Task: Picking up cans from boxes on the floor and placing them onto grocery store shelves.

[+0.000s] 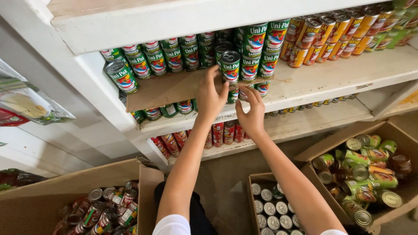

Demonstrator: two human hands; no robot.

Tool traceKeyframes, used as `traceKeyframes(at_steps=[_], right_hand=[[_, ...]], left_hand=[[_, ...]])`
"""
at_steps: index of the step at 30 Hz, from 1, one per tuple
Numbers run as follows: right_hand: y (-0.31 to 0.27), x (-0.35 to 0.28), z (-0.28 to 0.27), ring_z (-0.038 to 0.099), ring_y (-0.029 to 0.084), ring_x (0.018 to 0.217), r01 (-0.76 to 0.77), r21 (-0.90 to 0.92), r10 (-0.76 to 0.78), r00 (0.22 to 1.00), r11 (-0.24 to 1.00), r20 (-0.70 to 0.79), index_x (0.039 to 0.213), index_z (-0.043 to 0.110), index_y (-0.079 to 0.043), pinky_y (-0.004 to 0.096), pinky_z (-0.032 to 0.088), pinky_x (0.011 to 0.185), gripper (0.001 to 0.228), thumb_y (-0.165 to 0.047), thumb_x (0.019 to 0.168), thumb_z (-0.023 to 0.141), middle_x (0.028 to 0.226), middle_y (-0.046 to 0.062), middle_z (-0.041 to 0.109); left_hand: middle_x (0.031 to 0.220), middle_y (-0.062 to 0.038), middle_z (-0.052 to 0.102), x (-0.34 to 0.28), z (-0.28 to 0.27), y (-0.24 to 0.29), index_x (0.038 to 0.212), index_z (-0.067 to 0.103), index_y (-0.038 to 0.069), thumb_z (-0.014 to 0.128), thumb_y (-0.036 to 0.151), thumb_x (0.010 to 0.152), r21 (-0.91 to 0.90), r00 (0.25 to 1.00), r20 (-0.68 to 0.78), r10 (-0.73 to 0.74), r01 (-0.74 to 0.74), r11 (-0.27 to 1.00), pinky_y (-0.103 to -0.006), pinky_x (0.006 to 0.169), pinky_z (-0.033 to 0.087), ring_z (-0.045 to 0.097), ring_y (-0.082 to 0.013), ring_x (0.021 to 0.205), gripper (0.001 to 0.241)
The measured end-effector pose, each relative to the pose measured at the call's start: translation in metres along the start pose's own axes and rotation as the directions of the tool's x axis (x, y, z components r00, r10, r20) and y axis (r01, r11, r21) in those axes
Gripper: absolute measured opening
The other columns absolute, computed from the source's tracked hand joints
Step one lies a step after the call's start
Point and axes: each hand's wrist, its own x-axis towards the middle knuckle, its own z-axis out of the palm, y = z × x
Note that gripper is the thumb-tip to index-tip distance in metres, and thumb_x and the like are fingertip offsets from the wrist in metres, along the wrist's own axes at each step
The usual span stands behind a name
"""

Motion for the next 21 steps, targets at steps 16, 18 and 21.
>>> traceKeyframes(at_steps=[16, 18, 21], right_hand=[[0.056, -0.171, -0.161, 0.067, 0.040, 0.105, -0.312, -0.289, 0.411, 0.814, 0.905, 0.410, 0.112, 0.071, -0.002, 0.044, 0.055, 0.091, 0.036, 0.001, 0.076, 0.071, 0.109, 0.018, 0.070], [0.069, -0.198, -0.189, 0.068, 0.038, 0.103, -0.278, -0.423, 0.503, 0.561, 0.862, 0.657, 0.114, 0.071, -0.003, 0.045, 0.054, 0.089, 0.036, -0.017, 0.081, 0.076, 0.109, 0.018, 0.071], [0.102, -0.260, -0.220, 0.068, 0.038, 0.103, -0.320, -0.570, 0.654, 0.372, 0.757, 0.659, 0.117, 0.072, -0.006, 0.047, 0.054, 0.090, 0.041, -0.026, 0.082, 0.079, 0.111, 0.017, 0.072]], left_hand=[[0.108, -0.009, 0.067, -0.235, 0.041, 0.117, 0.116, 0.059, 0.009, 0.071, 0.015, 0.089, -0.144, 0.668, 0.736, -0.110, 0.313, 0.939, -0.0492, 0.090, 0.046, 0.063, -0.0309, 0.107, 0.031], [0.112, -0.015, 0.064, -0.280, 0.051, 0.124, 0.120, 0.057, 0.007, 0.073, 0.018, 0.087, -0.136, 0.495, 0.868, -0.028, 0.292, 0.947, -0.0513, 0.086, 0.047, 0.061, -0.0357, 0.106, 0.039], [0.113, -0.017, 0.064, -0.310, 0.053, 0.135, 0.123, 0.057, 0.007, 0.074, 0.020, 0.087, -0.125, 0.300, 0.954, 0.031, 0.299, 0.946, -0.0513, 0.086, 0.050, 0.062, -0.0378, 0.105, 0.042]])
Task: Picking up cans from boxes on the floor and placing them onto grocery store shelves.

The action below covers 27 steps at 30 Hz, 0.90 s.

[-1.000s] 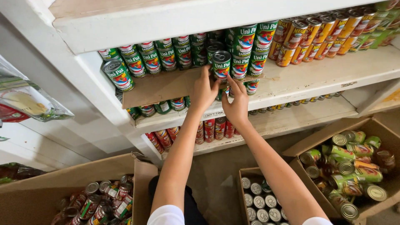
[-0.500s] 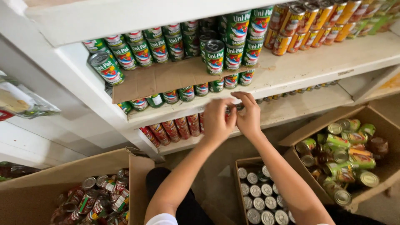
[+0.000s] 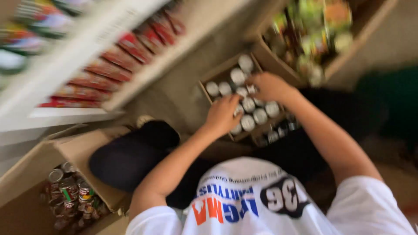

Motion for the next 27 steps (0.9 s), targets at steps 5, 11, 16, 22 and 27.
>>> traceKeyframes(at_steps=[5, 11, 16, 22, 27], right_hand=[[0.042, -0.042, 0.031, 0.068, 0.035, 0.106, -0.225, -0.110, 0.232, 0.971, 0.968, 0.058, 0.121, 0.072, -0.011, 0.047, 0.056, 0.089, 0.050, -0.028, 0.075, 0.082, 0.115, 0.014, 0.073], [0.044, -0.038, 0.066, 0.069, 0.031, 0.108, -0.247, -0.241, 0.315, 0.899, 0.939, 0.305, 0.122, 0.071, -0.018, 0.044, 0.057, 0.089, 0.062, -0.027, 0.063, 0.090, 0.115, 0.010, 0.073], [0.072, -0.032, 0.117, 0.070, 0.030, 0.107, -0.164, -0.389, 0.328, 0.853, 0.907, 0.407, 0.124, 0.071, -0.023, 0.044, 0.058, 0.088, 0.060, -0.025, 0.068, 0.090, 0.116, 0.008, 0.073], [0.071, -0.028, 0.089, 0.070, 0.029, 0.107, -0.205, -0.359, 0.327, 0.888, 0.911, 0.324, 0.122, 0.074, -0.027, 0.043, 0.057, 0.090, 0.055, -0.035, 0.070, 0.091, 0.116, 0.008, 0.073], [0.096, -0.029, 0.112, 0.071, 0.029, 0.101, -0.194, -0.317, 0.263, 0.945, 0.928, 0.192, 0.116, 0.078, -0.030, 0.044, 0.058, 0.087, 0.036, -0.036, 0.081, 0.081, 0.111, 0.006, 0.076]], left_hand=[[0.110, -0.014, 0.067, -0.011, 0.039, 0.001, 0.121, 0.059, 0.007, 0.073, 0.019, 0.087, 0.016, 0.988, 0.155, -0.004, 0.002, 1.000, -0.0512, 0.088, 0.050, 0.064, -0.0372, 0.107, 0.038], [0.111, -0.014, 0.066, -0.019, 0.072, -0.023, 0.122, 0.061, 0.007, 0.070, 0.012, 0.086, 0.082, 0.969, 0.241, 0.059, -0.081, 0.993, -0.0493, 0.089, 0.051, 0.063, -0.0359, 0.108, 0.038], [0.118, -0.010, 0.064, -0.020, 0.083, -0.033, 0.126, 0.065, 0.012, 0.067, 0.008, 0.088, 0.156, 0.917, 0.388, 0.096, -0.168, 0.973, -0.0470, 0.094, 0.049, 0.059, -0.0316, 0.117, 0.038], [0.149, -0.004, 0.052, -0.019, 0.110, -0.057, 0.137, 0.062, 0.012, 0.067, 0.015, 0.084, 0.371, 0.823, 0.502, 0.264, -0.481, 0.794, -0.0519, 0.112, 0.035, 0.041, -0.0267, 0.141, 0.053], [0.153, -0.003, 0.048, -0.016, 0.106, -0.068, 0.145, 0.055, 0.010, 0.067, 0.021, 0.085, 0.450, 0.868, 0.461, 0.185, -0.408, 0.794, -0.0568, 0.115, 0.031, 0.039, -0.0269, 0.143, 0.062]])
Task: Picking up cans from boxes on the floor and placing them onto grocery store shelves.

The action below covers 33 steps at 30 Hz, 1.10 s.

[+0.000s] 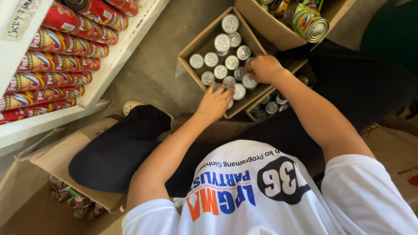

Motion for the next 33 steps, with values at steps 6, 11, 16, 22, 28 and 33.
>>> traceKeyframes(at_steps=[6, 11, 16, 22, 28, 33], right_hand=[[-0.013, -0.007, -0.032, 0.074, 0.033, 0.094, -0.019, 0.056, 0.019, 1.000, 0.998, 0.000, 0.124, 0.074, -0.029, 0.047, 0.058, 0.087, 0.042, -0.048, 0.087, 0.075, 0.106, 0.010, 0.077], [-0.035, -0.010, -0.037, 0.072, 0.033, 0.099, 0.028, 0.023, -0.030, 0.993, 0.999, 0.116, 0.132, 0.067, -0.026, 0.045, 0.058, 0.086, 0.076, -0.049, 0.063, 0.089, 0.110, 0.013, 0.075], [-0.025, -0.002, -0.027, 0.072, 0.034, 0.102, 0.057, 0.110, -0.066, 0.994, 0.992, 0.087, 0.132, 0.067, -0.021, 0.045, 0.058, 0.086, 0.082, -0.036, 0.056, 0.094, 0.110, 0.014, 0.075], [-0.009, 0.004, -0.046, 0.074, 0.029, 0.093, 0.031, 0.572, 0.025, 0.996, 0.820, -0.090, 0.122, 0.071, -0.005, 0.039, 0.058, 0.085, 0.074, -0.034, 0.057, 0.094, 0.105, 0.017, 0.077], [-0.044, 0.003, -0.083, 0.068, 0.014, 0.093, 0.101, 0.950, 0.072, 0.989, 0.294, -0.127, 0.130, 0.067, 0.001, 0.031, 0.053, 0.080, 0.060, -0.029, 0.082, 0.086, 0.108, 0.011, 0.076], [-0.070, -0.020, -0.113, 0.068, 0.014, 0.105, 0.258, 0.966, 0.013, 0.966, 0.023, -0.258, 0.143, 0.056, -0.002, 0.030, 0.056, 0.092, 0.062, -0.011, 0.087, 0.081, 0.114, 0.008, 0.072]], left_hand=[[0.150, -0.008, 0.053, -0.007, -0.001, -0.030, 0.142, 0.056, 0.004, 0.069, 0.024, 0.087, -0.146, 0.979, -0.066, -0.194, 0.183, 0.972, -0.0573, 0.116, 0.031, 0.044, -0.0282, 0.140, 0.060], [0.143, -0.012, 0.057, -0.008, 0.016, -0.042, 0.130, 0.063, 0.000, 0.070, 0.028, 0.087, -0.158, 0.967, 0.002, -0.254, 0.251, 0.955, -0.0522, 0.120, 0.028, 0.046, -0.0292, 0.139, 0.052], [0.137, -0.013, 0.060, -0.007, 0.007, -0.044, 0.124, 0.067, -0.001, 0.069, 0.030, 0.091, -0.173, 0.956, 0.094, -0.277, 0.290, 0.941, -0.0507, 0.126, 0.023, 0.045, -0.0306, 0.139, 0.045], [0.135, -0.018, 0.059, -0.003, -0.051, -0.045, 0.137, 0.056, 0.002, 0.074, 0.023, 0.085, -0.448, 0.928, -0.035, -0.370, 0.316, 0.836, -0.0515, 0.116, 0.030, 0.050, -0.0341, 0.131, 0.059], [0.126, -0.016, 0.067, -0.004, -0.079, -0.047, 0.140, 0.051, 0.001, 0.080, 0.029, 0.088, -0.884, 0.875, -0.169, -0.454, 0.070, 0.463, -0.0386, 0.100, 0.052, 0.066, -0.0285, 0.116, 0.066], [0.121, -0.009, 0.071, -0.015, -0.083, -0.057, 0.138, 0.053, 0.002, 0.080, 0.023, 0.088, -0.997, 0.888, -0.073, -0.453, -0.072, 0.020, -0.0333, 0.095, 0.056, 0.069, -0.0189, 0.108, 0.060]])
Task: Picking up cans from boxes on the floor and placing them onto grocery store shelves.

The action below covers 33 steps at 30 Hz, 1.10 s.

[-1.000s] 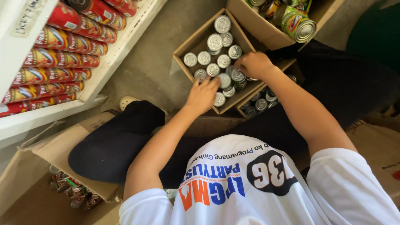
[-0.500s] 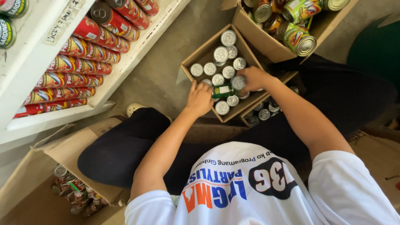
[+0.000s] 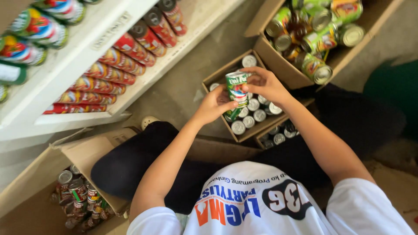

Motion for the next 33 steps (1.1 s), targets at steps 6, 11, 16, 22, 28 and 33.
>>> traceKeyframes(at_steps=[6, 11, 16, 22, 28, 33], right_hand=[[-0.029, -0.016, 0.027, 0.065, 0.016, 0.111, 0.117, 0.051, -0.120, 0.990, 0.992, 0.068, 0.146, 0.052, -0.002, 0.033, 0.056, 0.096, 0.066, 0.004, 0.085, 0.076, 0.122, 0.008, 0.068], [-0.039, -0.021, 0.038, 0.063, 0.018, 0.112, 0.188, 0.036, -0.190, 0.979, 0.982, 0.070, 0.146, 0.053, -0.001, 0.034, 0.054, 0.099, 0.066, 0.008, 0.085, 0.074, 0.124, 0.009, 0.068], [-0.045, -0.020, 0.043, 0.062, 0.020, 0.115, 0.223, 0.040, -0.226, 0.972, 0.974, 0.070, 0.147, 0.052, -0.001, 0.035, 0.053, 0.101, 0.065, 0.009, 0.085, 0.073, 0.127, 0.011, 0.067], [-0.046, -0.016, 0.045, 0.061, 0.021, 0.119, 0.250, 0.038, -0.252, 0.965, 0.967, 0.070, 0.148, 0.051, -0.001, 0.036, 0.053, 0.103, 0.066, 0.009, 0.086, 0.072, 0.131, 0.011, 0.065], [-0.046, -0.019, 0.049, 0.060, 0.021, 0.124, 0.269, 0.001, -0.269, 0.961, 0.963, 0.063, 0.148, 0.052, -0.001, 0.036, 0.052, 0.105, 0.064, 0.006, 0.088, 0.072, 0.133, 0.010, 0.065], [-0.055, -0.017, 0.056, 0.059, 0.018, 0.127, 0.297, -0.114, -0.296, 0.955, 0.948, 0.029, 0.144, 0.052, -0.002, 0.033, 0.051, 0.104, 0.060, 0.004, 0.088, 0.072, 0.133, 0.008, 0.065]], left_hand=[[0.131, -0.008, 0.068, -0.007, -0.016, 0.012, 0.142, 0.055, 0.000, 0.072, 0.015, 0.092, -0.203, 1.000, -0.011, 0.016, -0.018, 0.979, -0.0343, 0.103, 0.052, 0.064, -0.0177, 0.119, 0.055], [0.132, -0.009, 0.067, -0.009, -0.016, 0.016, 0.145, 0.053, 0.000, 0.071, 0.013, 0.093, -0.177, 0.997, -0.020, 0.072, -0.075, 0.981, -0.0341, 0.105, 0.050, 0.064, -0.0174, 0.119, 0.056], [0.132, -0.009, 0.066, -0.009, -0.018, 0.026, 0.144, 0.052, -0.001, 0.072, 0.013, 0.092, -0.170, 0.990, -0.018, 0.138, -0.139, 0.976, -0.0339, 0.104, 0.052, 0.064, -0.0168, 0.119, 0.058], [0.127, -0.009, 0.067, -0.013, -0.021, 0.031, 0.143, 0.051, -0.001, 0.073, 0.014, 0.092, -0.103, 0.984, -0.048, 0.169, -0.173, 0.979, -0.0331, 0.099, 0.054, 0.065, -0.0169, 0.114, 0.058], [0.122, -0.009, 0.069, -0.013, -0.014, 0.025, 0.141, 0.050, 0.001, 0.076, 0.014, 0.090, -0.162, 0.975, -0.100, 0.198, -0.212, 0.964, -0.0324, 0.095, 0.056, 0.067, -0.0159, 0.109, 0.059], [0.118, -0.010, 0.070, -0.009, -0.011, 0.024, 0.131, 0.053, -0.002, 0.084, 0.013, 0.087, -0.252, 0.956, -0.230, 0.180, -0.238, 0.938, -0.0335, 0.089, 0.057, 0.069, -0.0164, 0.105, 0.056]])
